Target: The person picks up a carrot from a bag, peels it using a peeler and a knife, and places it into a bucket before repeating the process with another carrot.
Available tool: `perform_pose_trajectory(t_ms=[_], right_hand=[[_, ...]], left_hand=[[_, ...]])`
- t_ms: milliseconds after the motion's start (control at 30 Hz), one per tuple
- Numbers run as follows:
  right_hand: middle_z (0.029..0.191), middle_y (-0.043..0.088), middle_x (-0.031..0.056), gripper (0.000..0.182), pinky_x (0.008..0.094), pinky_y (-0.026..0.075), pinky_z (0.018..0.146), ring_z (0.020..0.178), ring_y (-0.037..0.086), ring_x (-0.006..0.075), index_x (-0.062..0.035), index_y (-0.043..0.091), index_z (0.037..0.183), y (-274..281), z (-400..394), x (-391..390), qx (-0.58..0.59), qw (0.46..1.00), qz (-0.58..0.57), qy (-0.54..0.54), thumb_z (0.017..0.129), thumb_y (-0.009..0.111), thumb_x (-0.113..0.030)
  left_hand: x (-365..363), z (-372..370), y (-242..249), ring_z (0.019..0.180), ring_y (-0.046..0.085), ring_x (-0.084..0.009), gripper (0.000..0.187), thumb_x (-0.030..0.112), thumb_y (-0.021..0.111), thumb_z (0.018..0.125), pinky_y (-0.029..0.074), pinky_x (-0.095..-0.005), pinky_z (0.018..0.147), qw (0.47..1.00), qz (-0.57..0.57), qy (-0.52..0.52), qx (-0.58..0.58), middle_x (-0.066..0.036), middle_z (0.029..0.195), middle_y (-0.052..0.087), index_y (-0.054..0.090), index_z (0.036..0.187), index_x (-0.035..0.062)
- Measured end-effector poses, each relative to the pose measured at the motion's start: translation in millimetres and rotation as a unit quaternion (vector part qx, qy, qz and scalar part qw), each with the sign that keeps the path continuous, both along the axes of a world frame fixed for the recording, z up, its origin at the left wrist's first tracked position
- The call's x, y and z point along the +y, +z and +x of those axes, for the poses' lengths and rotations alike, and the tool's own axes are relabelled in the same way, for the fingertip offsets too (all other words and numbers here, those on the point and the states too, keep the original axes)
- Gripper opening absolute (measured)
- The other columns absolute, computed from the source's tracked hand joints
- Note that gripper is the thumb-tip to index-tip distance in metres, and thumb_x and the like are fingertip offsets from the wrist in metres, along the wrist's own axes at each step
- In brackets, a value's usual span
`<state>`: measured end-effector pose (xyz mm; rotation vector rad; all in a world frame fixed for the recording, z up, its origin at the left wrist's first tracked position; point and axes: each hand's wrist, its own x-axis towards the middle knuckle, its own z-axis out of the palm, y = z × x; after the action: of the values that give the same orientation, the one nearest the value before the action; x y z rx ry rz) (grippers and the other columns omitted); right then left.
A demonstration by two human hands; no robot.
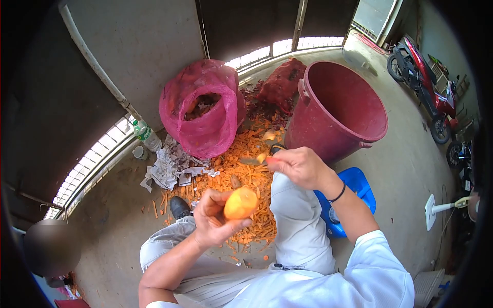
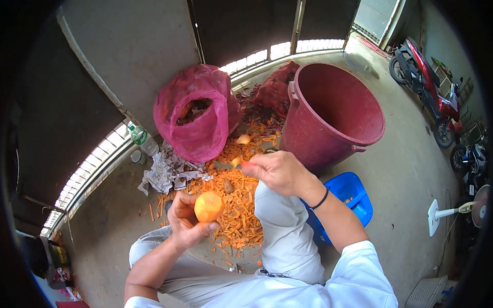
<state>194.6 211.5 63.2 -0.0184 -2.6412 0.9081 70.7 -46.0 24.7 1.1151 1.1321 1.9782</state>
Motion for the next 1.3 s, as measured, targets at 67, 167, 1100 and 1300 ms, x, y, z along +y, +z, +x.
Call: perform_pose_trajectory(t_ms=[67, 167, 1100, 1300], right_hand=[[0.076, 0.07, 0.0132, 0.03, 0.0389, 0.053, 0.062, 0.07, 0.069, 0.0335, -0.0056, 0.074, 0.098, 7.4, -1.9, 3.6, -0.026, 0.987, -0.123, -0.1, 0.1, 0.067, -0.035], [0.08, 0.07, 0.0142, 0.029, 0.0381, 0.053, 0.062, 0.069, 0.069, 0.0317, -0.0047, 0.074, 0.099, 22.6, 0.1, -3.4, -0.03, 0.993, -0.09, -0.067, 0.099, 0.068, -0.033], [0.067, 0.062, 0.007, 0.026, 0.0374, 0.048, 0.048, 0.056, 0.063, 0.0248, -0.0054, 0.072, 0.092, 38.6, 1.4, -39.3, 0.06, 0.994, 0.039, 0.083, 0.089, 0.079, -0.03], [0.068, 0.063, 0.0061, 0.028, 0.0391, 0.049, 0.048, 0.058, 0.065, 0.0258, -0.0132, 0.073, 0.093, 40.2, 5.2, -39.6, 0.058, 0.993, 0.082, 0.068, 0.097, 0.068, -0.041]], left_hand=[[1.6, -12.0, -4.0, 0.114, 0.068, -0.023, 0.053, 0.0, 0.087, 0.08, 0.054, -0.0386, 0.101, 0.997, -0.062, 0.019, -0.036, -0.018, 0.122, 0.068, 0.049, 0.117, -0.0006], [6.3, -22.5, -17.1, 0.114, 0.067, -0.0199, 0.048, 0.008, 0.084, 0.085, 0.054, -0.0365, 0.1, 0.987, -0.066, -0.017, -0.143, -0.014, 0.122, 0.068, 0.053, 0.121, 0.0007], [5.4, -11.8, -8.2, 0.078, 0.062, -0.013, 0.063, 0.033, 0.075, 0.094, 0.05, -0.0271, 0.064, 0.983, -0.057, -0.052, -0.169, -0.011, 0.111, 0.069, 0.052, 0.139, -0.0037], [3.6, -12.7, -4.7, 0.076, 0.062, -0.0132, 0.062, 0.035, 0.074, 0.094, 0.05, -0.0264, 0.064, 0.98, -0.069, -0.082, -0.166, -0.011, 0.107, 0.07, 0.054, 0.138, -0.0043]])
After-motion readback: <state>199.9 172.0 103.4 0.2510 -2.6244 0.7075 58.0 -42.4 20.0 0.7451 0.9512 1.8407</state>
